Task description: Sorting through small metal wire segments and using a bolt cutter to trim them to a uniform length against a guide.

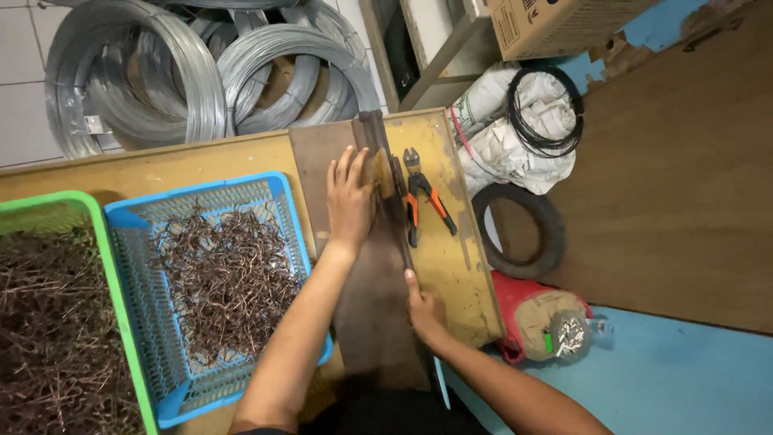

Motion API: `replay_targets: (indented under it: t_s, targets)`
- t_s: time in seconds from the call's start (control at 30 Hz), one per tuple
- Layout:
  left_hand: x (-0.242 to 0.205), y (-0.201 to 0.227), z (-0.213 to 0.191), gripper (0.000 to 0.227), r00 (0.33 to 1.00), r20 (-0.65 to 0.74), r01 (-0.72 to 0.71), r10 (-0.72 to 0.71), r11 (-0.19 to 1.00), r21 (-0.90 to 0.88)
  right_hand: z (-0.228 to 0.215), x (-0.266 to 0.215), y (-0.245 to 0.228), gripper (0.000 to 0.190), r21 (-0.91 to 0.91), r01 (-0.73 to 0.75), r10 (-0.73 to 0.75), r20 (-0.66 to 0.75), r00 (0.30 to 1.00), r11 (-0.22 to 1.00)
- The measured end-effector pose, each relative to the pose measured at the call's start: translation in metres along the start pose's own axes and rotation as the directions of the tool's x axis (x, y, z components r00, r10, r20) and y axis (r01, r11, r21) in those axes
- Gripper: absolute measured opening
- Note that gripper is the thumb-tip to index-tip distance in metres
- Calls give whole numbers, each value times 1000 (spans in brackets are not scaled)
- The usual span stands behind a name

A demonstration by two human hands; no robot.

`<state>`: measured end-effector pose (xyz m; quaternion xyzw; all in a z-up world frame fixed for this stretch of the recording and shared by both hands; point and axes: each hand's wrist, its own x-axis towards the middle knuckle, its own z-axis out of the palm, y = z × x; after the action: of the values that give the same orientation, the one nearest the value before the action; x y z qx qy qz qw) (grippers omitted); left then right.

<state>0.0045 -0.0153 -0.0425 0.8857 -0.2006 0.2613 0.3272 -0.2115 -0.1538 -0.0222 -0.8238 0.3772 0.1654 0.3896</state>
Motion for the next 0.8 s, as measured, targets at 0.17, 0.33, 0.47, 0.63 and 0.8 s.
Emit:
replay_targets:
  t_s: [0.17, 0.33, 0.47, 0.63, 0.8]
  targets:
    - [5, 9, -14, 11, 997, 68, 33, -33, 999, 1, 0, -1, 0, 80, -71, -17, 17, 5, 1000, 997]
    - [4, 4, -13, 6, 993, 118, 23, -23, 1000, 5, 5, 4, 4, 87, -97, -12, 11, -11, 1000, 995]
    - [4, 8, -10, 15, 996, 76, 36, -37, 999, 15, 3, 5, 4, 85, -114, -42, 41, -14, 999, 993]
    - [3, 6, -6, 14, 997, 49, 64, -66, 997, 51, -1, 0, -4, 81, -110, -55, 54, -5, 999, 992]
    - [-1, 4, 5, 7, 988, 93, 125, -128, 992, 36, -7, -7, -16, 79, -30, -28, 28, 15, 999, 999]
